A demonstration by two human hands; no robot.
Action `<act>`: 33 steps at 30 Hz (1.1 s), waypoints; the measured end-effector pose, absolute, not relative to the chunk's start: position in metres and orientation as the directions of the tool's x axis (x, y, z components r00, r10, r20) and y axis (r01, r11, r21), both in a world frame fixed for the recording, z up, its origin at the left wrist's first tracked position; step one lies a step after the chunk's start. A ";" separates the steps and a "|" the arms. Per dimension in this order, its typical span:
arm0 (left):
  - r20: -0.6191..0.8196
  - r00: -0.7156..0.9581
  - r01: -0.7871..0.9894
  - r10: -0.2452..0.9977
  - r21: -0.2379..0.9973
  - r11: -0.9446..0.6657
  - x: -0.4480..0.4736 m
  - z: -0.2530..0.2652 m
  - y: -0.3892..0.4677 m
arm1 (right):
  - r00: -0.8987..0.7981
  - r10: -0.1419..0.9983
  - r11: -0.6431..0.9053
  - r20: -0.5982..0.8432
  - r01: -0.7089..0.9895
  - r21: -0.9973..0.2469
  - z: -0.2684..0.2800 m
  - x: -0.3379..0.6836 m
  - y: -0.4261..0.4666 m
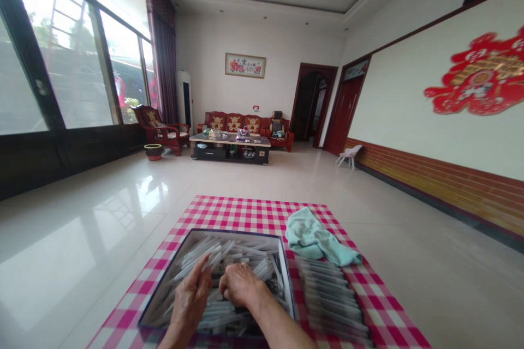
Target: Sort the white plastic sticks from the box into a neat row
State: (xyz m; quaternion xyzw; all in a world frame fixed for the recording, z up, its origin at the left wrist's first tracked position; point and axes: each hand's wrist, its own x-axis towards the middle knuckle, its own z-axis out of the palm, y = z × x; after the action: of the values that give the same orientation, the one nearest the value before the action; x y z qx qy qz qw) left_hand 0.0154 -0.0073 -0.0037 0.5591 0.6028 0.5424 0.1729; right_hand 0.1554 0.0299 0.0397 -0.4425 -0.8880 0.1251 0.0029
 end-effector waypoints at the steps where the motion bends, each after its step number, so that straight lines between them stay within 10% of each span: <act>1: 0.397 -0.316 0.483 0.862 0.849 -0.214 0.016 -0.004 -0.007 | -0.615 0.780 0.583 -0.117 0.781 -0.221 0.040 0.154 0.030; 23: 0.393 -0.291 0.476 0.872 0.850 -0.224 0.014 -0.009 -0.007 | -0.466 0.857 0.483 -0.220 0.875 0.026 0.038 0.126 0.023; 33: 0.414 -0.293 0.500 0.862 0.835 -0.231 0.014 -0.012 -0.005 | -0.435 0.875 0.431 -0.211 0.900 -0.066 0.041 0.136 0.025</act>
State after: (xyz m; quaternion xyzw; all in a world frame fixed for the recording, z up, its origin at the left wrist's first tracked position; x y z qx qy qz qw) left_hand 0.0143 -0.0047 -0.0117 0.5705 0.5969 0.5386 0.1680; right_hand 0.1363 0.0247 0.0408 -0.5266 -0.8428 0.0845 -0.0725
